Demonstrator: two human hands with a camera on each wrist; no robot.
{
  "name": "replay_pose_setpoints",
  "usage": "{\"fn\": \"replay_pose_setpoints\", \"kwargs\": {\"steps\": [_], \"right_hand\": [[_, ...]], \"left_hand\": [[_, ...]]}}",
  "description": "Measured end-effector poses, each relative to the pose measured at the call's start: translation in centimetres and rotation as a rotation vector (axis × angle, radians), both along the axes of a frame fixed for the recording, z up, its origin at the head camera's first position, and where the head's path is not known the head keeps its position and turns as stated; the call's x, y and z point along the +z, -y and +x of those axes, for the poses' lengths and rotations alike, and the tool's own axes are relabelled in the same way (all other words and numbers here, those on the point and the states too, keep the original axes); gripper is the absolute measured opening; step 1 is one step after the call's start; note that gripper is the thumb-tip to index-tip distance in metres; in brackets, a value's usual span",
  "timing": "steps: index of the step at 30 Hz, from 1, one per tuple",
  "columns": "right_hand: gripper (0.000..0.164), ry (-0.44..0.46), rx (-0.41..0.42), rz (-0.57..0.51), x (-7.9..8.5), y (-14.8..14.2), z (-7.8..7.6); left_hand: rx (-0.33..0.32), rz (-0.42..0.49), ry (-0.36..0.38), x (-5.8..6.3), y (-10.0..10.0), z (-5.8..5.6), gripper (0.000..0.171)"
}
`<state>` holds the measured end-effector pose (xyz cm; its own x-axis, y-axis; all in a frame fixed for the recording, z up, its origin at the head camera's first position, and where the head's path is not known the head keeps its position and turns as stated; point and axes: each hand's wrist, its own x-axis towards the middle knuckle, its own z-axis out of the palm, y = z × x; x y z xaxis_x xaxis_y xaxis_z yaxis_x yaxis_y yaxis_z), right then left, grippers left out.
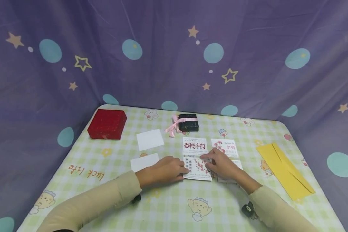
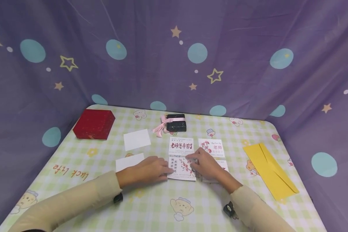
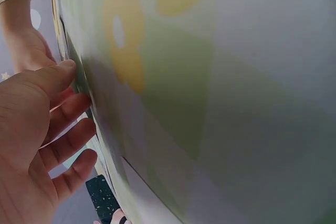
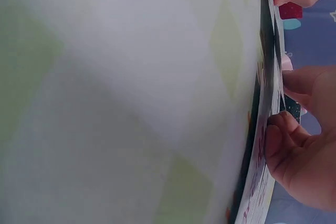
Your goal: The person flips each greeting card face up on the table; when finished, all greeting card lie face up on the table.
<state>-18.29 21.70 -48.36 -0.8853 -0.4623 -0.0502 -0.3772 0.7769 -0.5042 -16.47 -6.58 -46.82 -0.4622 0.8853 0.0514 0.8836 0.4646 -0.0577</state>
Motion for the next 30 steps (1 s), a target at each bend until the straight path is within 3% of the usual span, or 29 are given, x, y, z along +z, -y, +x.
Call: {"fn": "replay_pose_setpoints", "kwargs": {"steps": [13, 22, 30], "right_hand": [[0.036, 0.003, 0.021, 0.005, -0.42, 0.02, -0.22], [0.034, 0.004, 0.006, 0.007, -0.40, 0.20, -0.12], [0.036, 0.014, 0.026, 0.010, -0.08, 0.19, -0.05]], "left_hand": [[0.018, -0.029, 0.021, 0.20, -0.35, -0.05, 0.029], [0.024, -0.030, 0.083, 0.36, -0.39, -0.04, 0.029], [0.006, -0.029, 0.074, 0.21, -0.16, -0.09, 0.029]]}}
